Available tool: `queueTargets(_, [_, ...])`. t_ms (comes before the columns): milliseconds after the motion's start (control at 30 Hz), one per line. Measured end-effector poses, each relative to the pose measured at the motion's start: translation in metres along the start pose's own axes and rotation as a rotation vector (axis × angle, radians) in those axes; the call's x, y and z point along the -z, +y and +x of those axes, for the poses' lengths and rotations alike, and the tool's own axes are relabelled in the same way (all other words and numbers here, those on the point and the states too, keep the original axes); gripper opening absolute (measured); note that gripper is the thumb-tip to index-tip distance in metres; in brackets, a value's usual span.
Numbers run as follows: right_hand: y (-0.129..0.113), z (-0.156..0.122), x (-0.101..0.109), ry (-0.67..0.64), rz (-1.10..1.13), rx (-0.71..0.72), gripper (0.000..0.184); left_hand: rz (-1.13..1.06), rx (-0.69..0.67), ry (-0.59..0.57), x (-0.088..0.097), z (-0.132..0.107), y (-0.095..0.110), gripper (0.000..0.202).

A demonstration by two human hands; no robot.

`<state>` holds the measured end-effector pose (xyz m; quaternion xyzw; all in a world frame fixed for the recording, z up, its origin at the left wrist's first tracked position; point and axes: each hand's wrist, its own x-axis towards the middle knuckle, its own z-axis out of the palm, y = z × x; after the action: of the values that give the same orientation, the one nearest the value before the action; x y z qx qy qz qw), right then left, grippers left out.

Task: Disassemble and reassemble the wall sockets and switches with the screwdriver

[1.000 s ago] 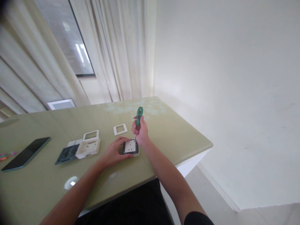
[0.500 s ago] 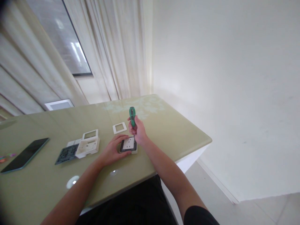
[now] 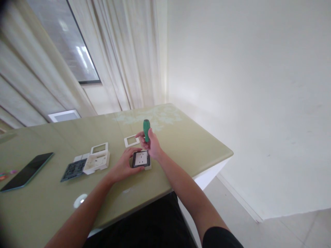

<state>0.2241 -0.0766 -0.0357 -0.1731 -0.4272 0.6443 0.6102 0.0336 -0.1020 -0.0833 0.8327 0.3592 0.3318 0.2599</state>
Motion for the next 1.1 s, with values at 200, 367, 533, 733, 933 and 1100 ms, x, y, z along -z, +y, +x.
queueTargets(200, [0.0061, -0.0003, -0.0012, -0.046, 0.0, 0.01, 0.065, -0.019, -0.005, -0.002, -0.0027, 0.0001, -0.0003, 0.071])
queueTargets(367, [0.0088, 0.0005, 0.004, -0.009, -0.02, 0.016, 0.069, -0.032, 0.019, 0.004, -0.005, -0.0015, 0.0005, 0.071])
queueTargets(533, [0.0078, -0.002, 0.0011, 0.002, -0.018, 0.057, 0.058, -0.045, 0.041, 0.008, -0.0049, -0.0021, 0.0015, 0.07])
queueTargets(733, [0.0079, -0.0003, -0.0018, 0.035, -0.031, 0.09, 0.055, -0.061, 0.05, 0.003, -0.0052, -0.0019, 0.0018, 0.071])
queueTargets(933, [0.0064, -0.0025, -0.0042, 0.022, -0.034, 0.097, 0.056, -0.068, 0.049, 0.006, -0.0068, -0.0026, 0.0009, 0.071])
queueTargets(1100, [0.0055, -0.0015, -0.0037, 0.042, -0.033, 0.117, 0.055, -0.063, 0.042, -0.008, -0.0064, -0.0023, 0.0028, 0.069])
